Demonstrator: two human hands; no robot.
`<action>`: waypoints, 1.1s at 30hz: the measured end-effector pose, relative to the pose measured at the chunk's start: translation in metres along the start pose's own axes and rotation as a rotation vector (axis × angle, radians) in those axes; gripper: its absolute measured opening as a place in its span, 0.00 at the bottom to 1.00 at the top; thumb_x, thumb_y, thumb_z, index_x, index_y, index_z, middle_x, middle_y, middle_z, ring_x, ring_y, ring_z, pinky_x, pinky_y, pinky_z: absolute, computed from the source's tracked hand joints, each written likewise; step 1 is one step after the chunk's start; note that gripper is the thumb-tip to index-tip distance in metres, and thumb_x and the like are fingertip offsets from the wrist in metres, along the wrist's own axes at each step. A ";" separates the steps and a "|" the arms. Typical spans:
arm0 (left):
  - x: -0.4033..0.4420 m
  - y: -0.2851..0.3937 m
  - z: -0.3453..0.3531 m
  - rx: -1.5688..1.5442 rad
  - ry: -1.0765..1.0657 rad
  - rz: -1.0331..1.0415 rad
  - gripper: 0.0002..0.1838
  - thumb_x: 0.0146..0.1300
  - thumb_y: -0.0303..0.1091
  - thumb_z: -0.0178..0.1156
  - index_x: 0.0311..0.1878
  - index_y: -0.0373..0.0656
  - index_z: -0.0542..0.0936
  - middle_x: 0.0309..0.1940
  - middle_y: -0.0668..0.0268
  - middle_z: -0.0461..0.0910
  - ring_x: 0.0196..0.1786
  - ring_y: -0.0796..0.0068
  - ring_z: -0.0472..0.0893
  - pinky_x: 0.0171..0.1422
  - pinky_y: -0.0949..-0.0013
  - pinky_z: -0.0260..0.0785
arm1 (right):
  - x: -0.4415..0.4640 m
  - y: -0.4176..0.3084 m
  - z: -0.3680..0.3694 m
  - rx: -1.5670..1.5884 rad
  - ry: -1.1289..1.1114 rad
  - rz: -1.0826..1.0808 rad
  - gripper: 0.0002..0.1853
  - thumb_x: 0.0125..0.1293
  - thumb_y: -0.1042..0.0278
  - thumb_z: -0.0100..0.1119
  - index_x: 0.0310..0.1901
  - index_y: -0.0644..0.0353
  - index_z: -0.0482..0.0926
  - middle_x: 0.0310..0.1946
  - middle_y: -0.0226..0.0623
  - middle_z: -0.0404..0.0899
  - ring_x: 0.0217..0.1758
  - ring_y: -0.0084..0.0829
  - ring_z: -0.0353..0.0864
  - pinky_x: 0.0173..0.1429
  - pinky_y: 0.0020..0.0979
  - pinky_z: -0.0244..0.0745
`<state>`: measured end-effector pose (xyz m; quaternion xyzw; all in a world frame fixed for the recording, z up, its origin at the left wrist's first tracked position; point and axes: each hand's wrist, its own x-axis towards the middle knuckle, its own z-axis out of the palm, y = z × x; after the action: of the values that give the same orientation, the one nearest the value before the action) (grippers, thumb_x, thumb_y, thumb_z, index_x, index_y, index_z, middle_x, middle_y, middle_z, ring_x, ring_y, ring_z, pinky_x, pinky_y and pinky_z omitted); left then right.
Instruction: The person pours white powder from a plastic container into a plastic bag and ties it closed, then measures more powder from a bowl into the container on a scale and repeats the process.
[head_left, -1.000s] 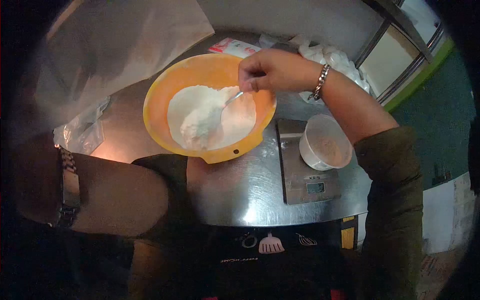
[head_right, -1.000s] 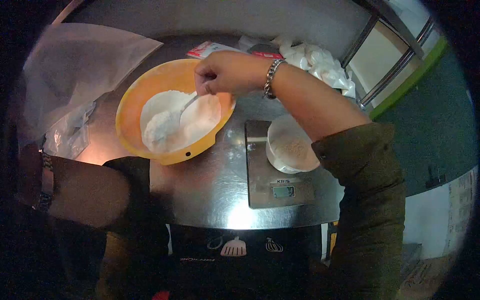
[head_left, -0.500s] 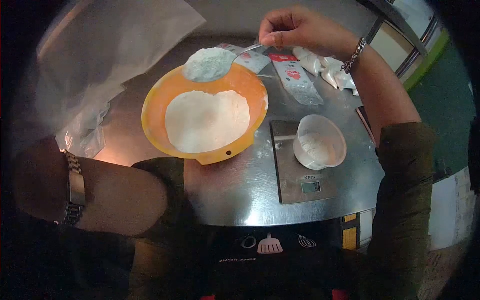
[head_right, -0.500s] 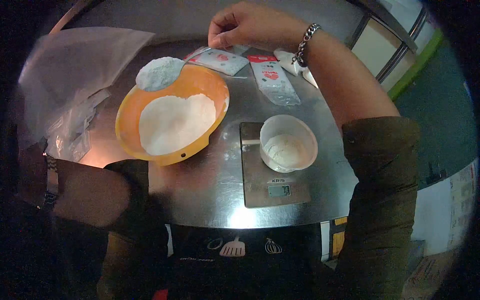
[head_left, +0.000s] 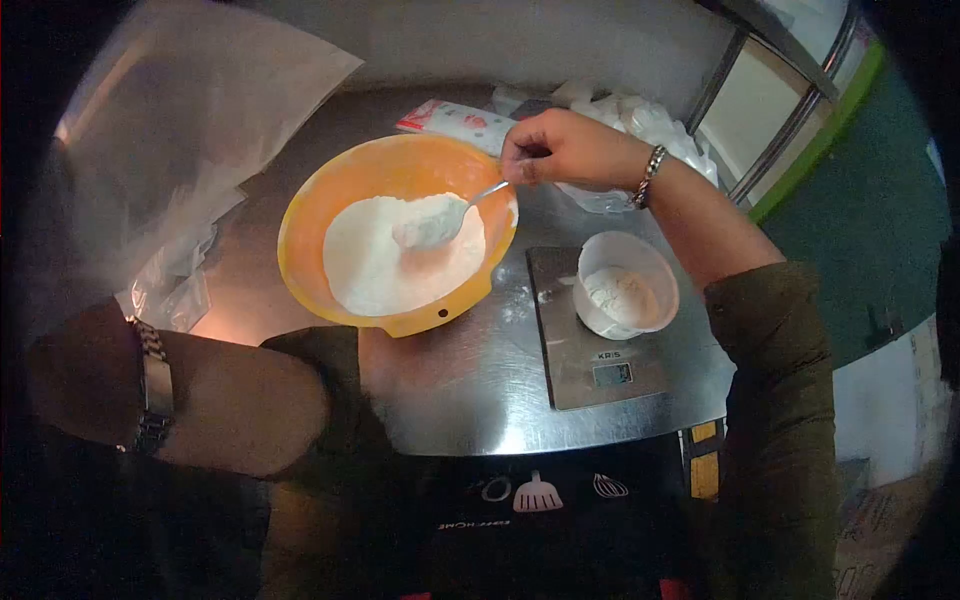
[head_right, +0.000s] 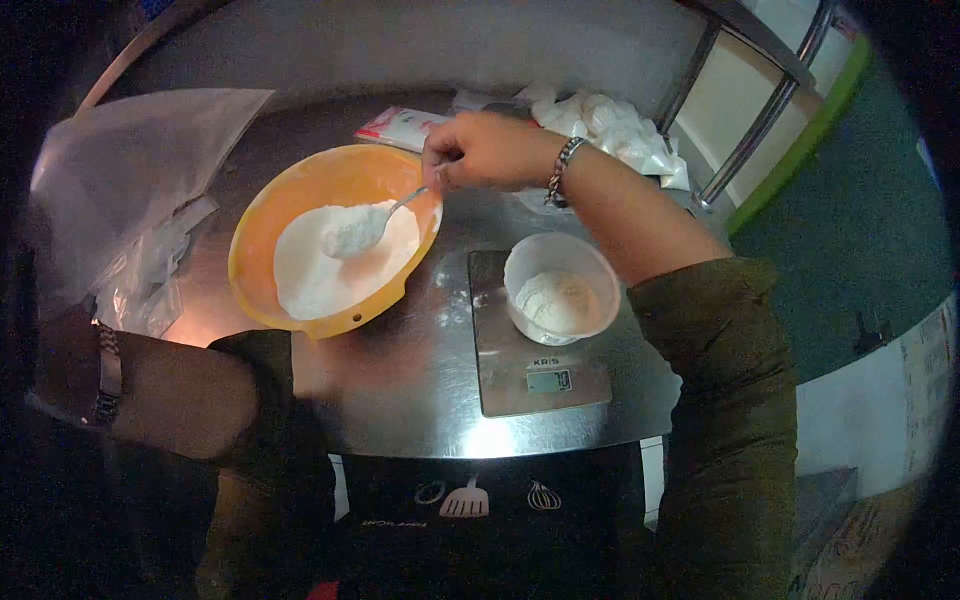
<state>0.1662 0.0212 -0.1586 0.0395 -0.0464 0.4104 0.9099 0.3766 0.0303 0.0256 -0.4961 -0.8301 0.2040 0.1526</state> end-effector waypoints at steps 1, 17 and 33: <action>-0.002 -0.001 0.010 -0.010 0.057 -0.005 0.28 0.64 0.44 0.50 0.64 0.42 0.63 0.62 0.55 0.66 0.65 0.68 0.66 0.71 0.60 0.56 | -0.004 0.001 -0.009 0.006 0.007 -0.029 0.08 0.61 0.66 0.57 0.32 0.63 0.76 0.27 0.27 0.76 0.32 0.20 0.72 0.42 0.25 0.69; -0.072 0.065 0.235 1.820 -0.244 1.596 0.14 0.65 0.35 0.50 0.46 0.34 0.73 0.39 0.59 0.74 0.39 0.65 0.74 0.41 0.63 0.64 | -0.192 0.025 0.003 -0.229 0.428 0.235 0.04 0.55 0.70 0.62 0.30 0.59 0.77 0.26 0.34 0.76 0.30 0.28 0.76 0.37 0.28 0.71; -0.030 0.080 0.278 2.061 -0.670 1.966 0.13 0.66 0.30 0.50 0.49 0.30 0.73 0.33 0.59 0.76 0.31 0.73 0.76 0.34 0.74 0.70 | -0.214 0.059 0.049 -0.445 0.889 -0.043 0.05 0.54 0.75 0.61 0.32 0.60 0.75 0.28 0.35 0.76 0.29 0.30 0.74 0.34 0.29 0.68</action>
<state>0.0715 0.0210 0.1167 0.7039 0.0489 0.6754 -0.2145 0.4975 -0.1434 -0.0565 -0.5385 -0.7181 -0.2125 0.3863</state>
